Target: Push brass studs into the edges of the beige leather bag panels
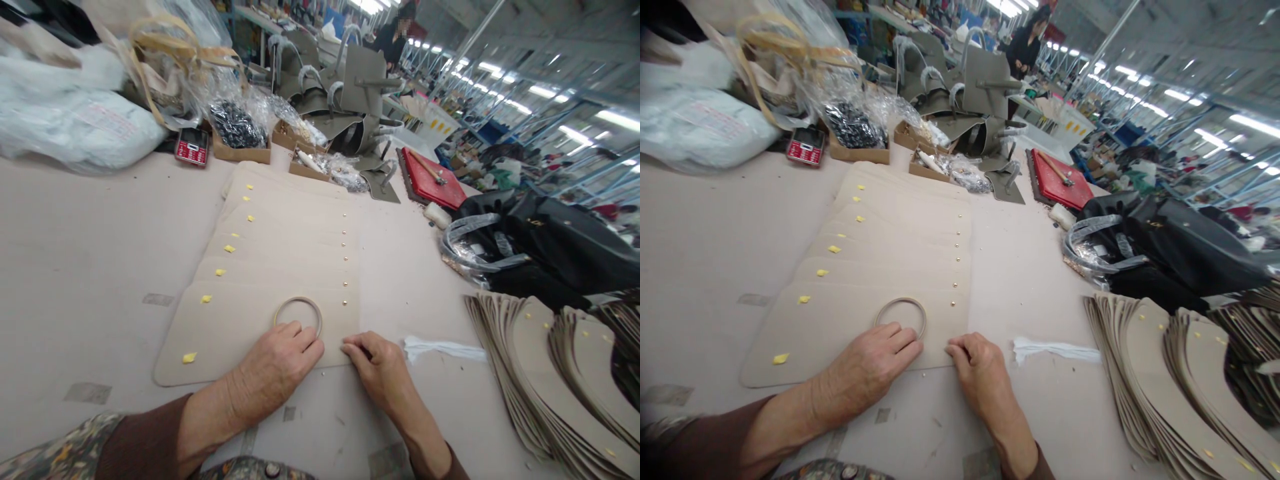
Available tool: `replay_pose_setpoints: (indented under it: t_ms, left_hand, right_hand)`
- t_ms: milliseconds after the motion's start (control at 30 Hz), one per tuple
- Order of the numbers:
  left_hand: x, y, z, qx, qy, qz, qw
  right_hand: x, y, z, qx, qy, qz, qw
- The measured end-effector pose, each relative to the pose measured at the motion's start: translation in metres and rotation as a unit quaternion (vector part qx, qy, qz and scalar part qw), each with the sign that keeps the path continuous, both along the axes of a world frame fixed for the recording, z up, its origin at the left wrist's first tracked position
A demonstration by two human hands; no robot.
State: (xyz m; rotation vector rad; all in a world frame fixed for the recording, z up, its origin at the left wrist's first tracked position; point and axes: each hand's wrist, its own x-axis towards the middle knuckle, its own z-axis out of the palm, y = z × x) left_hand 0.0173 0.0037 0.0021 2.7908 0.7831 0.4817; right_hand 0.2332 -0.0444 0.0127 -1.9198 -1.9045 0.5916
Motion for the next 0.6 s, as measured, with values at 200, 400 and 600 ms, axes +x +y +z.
replay_pose_setpoints:
  t_ms: [200, 400, 600]
  left_hand:
    - [-0.006, -0.002, 0.004, -0.020, -0.164, -0.002, 0.986]
    - [-0.012, -0.009, 0.007, -0.082, -0.221, 0.018, 0.972]
    - [-0.014, -0.014, 0.006, -0.042, -0.188, 0.026, 0.981]
  right_hand:
    - [-0.007, -0.008, 0.016, -0.066, 0.062, 0.023, 0.996]
    - [-0.022, -0.019, 0.031, 0.074, 0.114, 0.047, 0.990]
    - [-0.041, -0.014, 0.028, 0.203, 0.082, 0.150, 0.964]
